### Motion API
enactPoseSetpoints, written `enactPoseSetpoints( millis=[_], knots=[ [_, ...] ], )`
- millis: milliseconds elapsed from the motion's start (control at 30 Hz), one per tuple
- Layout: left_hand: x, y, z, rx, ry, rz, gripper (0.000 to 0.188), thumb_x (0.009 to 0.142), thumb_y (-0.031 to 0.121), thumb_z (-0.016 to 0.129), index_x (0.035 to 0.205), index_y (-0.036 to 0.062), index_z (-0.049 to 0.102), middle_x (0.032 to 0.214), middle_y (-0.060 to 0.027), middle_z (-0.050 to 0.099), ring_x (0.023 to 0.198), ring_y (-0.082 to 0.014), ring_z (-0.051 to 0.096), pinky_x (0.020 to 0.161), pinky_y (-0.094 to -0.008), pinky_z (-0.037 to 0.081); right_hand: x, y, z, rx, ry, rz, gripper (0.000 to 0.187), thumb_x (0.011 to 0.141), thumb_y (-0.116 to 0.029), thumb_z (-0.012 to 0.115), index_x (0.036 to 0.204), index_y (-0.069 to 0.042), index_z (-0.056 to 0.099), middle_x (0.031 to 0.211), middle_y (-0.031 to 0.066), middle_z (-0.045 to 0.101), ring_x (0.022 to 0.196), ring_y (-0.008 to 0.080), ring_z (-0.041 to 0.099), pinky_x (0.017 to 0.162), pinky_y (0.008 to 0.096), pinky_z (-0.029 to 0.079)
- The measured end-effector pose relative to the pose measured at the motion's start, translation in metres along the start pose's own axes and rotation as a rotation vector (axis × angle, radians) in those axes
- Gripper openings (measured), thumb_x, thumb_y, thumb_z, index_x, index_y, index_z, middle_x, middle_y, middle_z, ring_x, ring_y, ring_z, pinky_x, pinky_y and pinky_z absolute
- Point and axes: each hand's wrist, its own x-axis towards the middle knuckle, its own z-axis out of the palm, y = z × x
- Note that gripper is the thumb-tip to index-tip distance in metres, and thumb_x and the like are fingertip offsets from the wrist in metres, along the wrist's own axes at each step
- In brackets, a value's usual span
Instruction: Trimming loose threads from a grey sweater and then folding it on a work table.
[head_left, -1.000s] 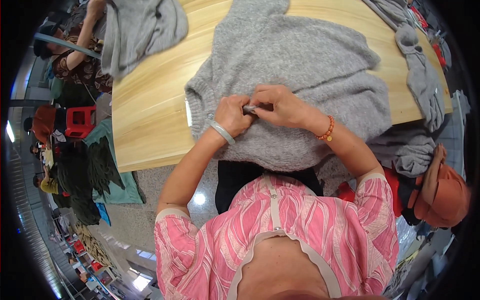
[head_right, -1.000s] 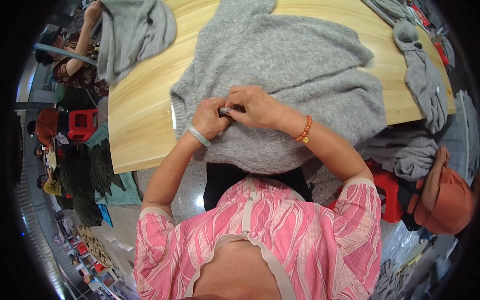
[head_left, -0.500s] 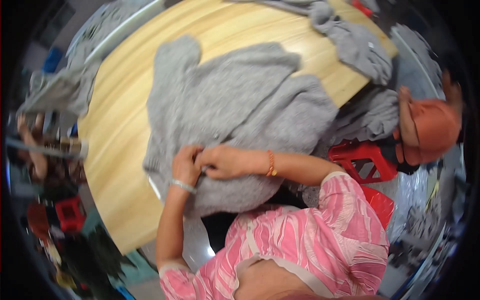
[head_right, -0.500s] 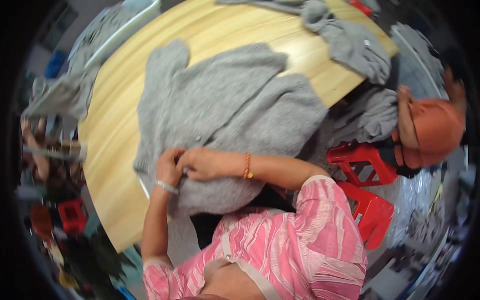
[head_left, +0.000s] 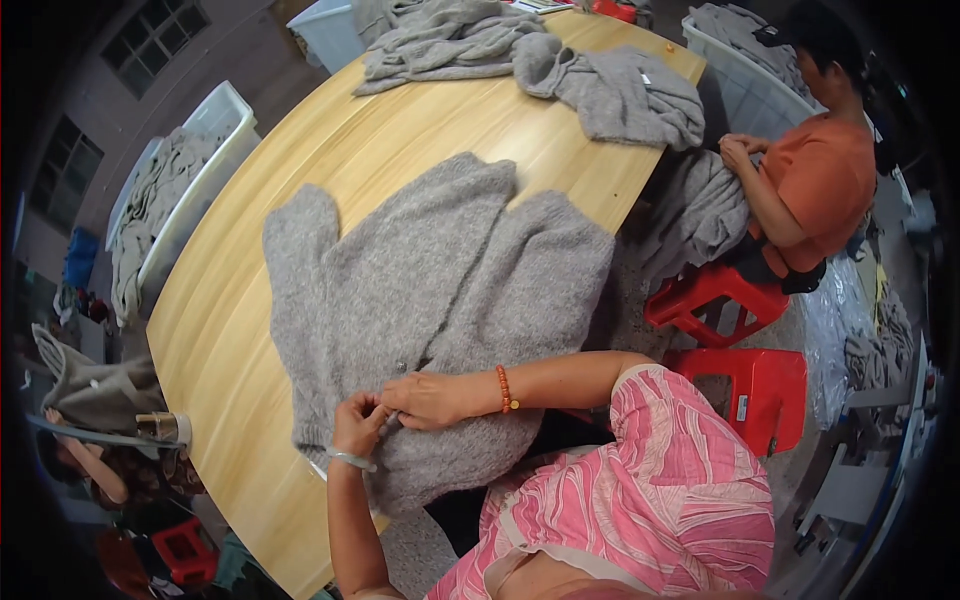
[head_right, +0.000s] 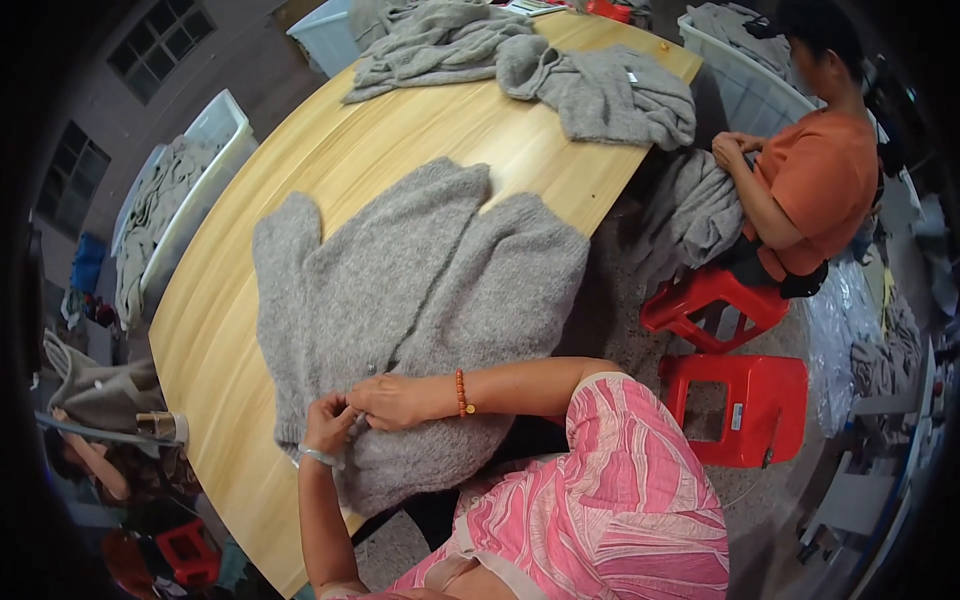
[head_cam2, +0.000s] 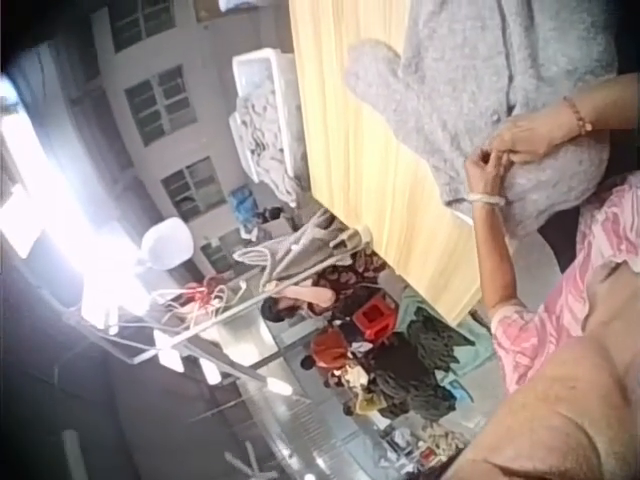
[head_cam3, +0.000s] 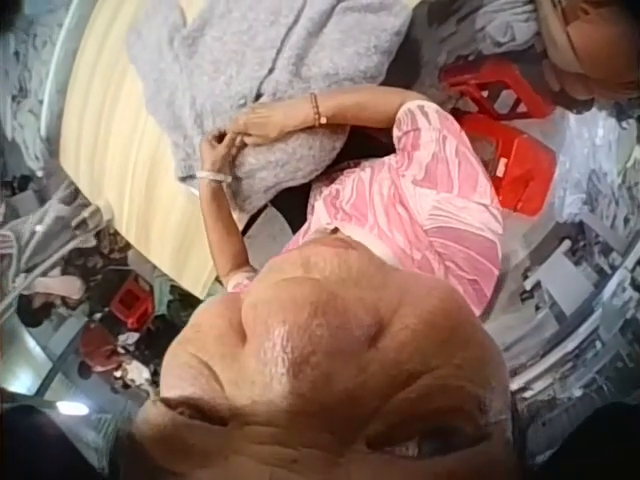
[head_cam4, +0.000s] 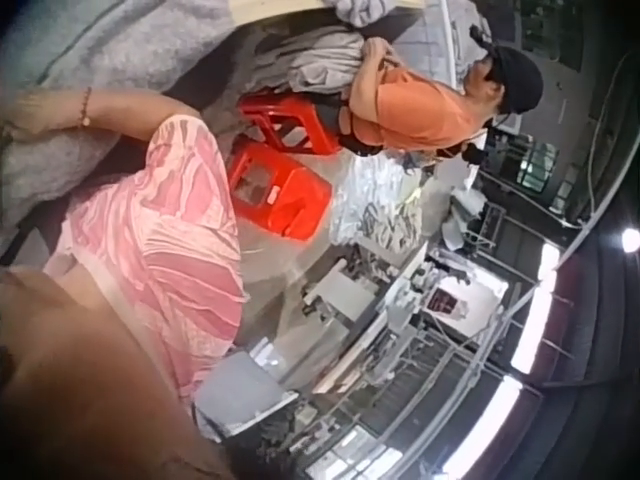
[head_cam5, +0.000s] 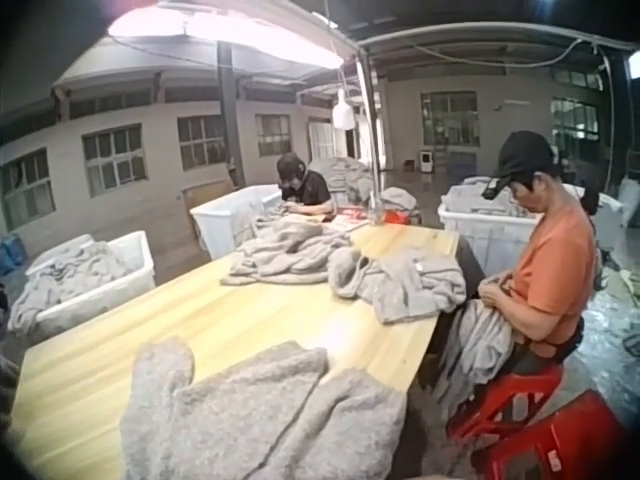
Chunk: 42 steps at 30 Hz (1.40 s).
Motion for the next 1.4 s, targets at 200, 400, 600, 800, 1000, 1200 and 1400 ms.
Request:
enactPoseSetpoints(
  millis=[200,400,600,800,1000,1200,1400],
  knots=[
    [-0.018,0.010,-0.002,-0.544,-0.082,-0.116,0.009,0.083,0.007,0.063,0.089,0.0012,0.061,0.077,0.0022,0.060,0.066,-0.0041,0.051,0.057,-0.0159,0.038,0.000,-0.006,-0.002,-0.028,0.009,0.051,0.016,0.072,-0.009,0.055,0.083,0.002,0.052,0.080,0.0211,0.057,0.082,0.0384,0.057,0.072,0.0441,0.046],
    [-0.013,0.013,-0.006,-0.560,-0.125,-0.171,0.010,0.085,0.010,0.061,0.091,0.0030,0.061,0.075,0.0057,0.057,0.061,-0.0015,0.047,0.053,-0.0161,0.035,0.003,-0.006,0.000,0.089,0.142,0.118,0.019,0.075,-0.009,0.058,0.091,-0.001,0.054,0.083,0.0181,0.058,0.080,0.0363,0.059,0.070,0.0432,0.047],
    [-0.012,0.010,-0.013,-0.545,-0.137,-0.174,0.011,0.083,0.008,0.062,0.092,0.0019,0.061,0.077,0.0038,0.058,0.068,-0.0013,0.050,0.059,-0.0147,0.037,0.005,0.002,0.005,-0.016,0.088,0.149,0.024,0.075,-0.011,0.057,0.096,0.000,0.058,0.088,0.0181,0.059,0.083,0.0363,0.059,0.072,0.0413,0.048],
    [-0.033,0.008,0.015,-0.203,0.140,0.197,0.011,0.080,0.003,0.063,0.090,-0.0008,0.061,0.084,-0.0036,0.063,0.080,-0.0115,0.060,0.074,-0.0235,0.046,0.006,0.004,0.000,0.034,-0.032,0.193,0.022,0.073,-0.014,0.058,0.088,0.003,0.059,0.085,0.0198,0.060,0.082,0.0362,0.060,0.073,0.0407,0.048],
    [-0.033,-0.002,0.029,0.210,0.300,0.336,0.010,0.078,0.001,0.060,0.087,-0.0010,0.061,0.081,-0.0132,0.063,0.073,-0.0221,0.062,0.068,-0.0297,0.048,-0.003,0.004,-0.005,0.003,-0.021,0.172,0.019,0.071,-0.015,0.058,0.074,0.004,0.057,0.077,0.0229,0.060,0.079,0.0392,0.059,0.073,0.0444,0.047],
    [-0.038,-0.010,0.025,0.264,0.315,0.367,0.010,0.078,0.000,0.058,0.087,-0.0007,0.061,0.078,-0.0149,0.061,0.070,-0.0264,0.061,0.064,-0.0313,0.047,0.001,0.006,0.001,0.028,-0.080,0.134,0.018,0.070,-0.014,0.058,0.072,0.005,0.058,0.075,0.0240,0.060,0.079,0.0400,0.059,0.072,0.0450,0.047],
    [-0.051,-0.022,0.018,0.308,0.337,0.327,0.011,0.081,0.009,0.059,0.087,0.0010,0.063,0.078,-0.0130,0.064,0.070,-0.0235,0.062,0.065,-0.0317,0.048,0.002,0.000,0.025,-0.106,-0.069,0.218,0.016,0.070,-0.009,0.058,0.080,0.002,0.062,0.079,0.0230,0.061,0.080,0.0390,0.060,0.074,0.0450,0.047]
  ],
)
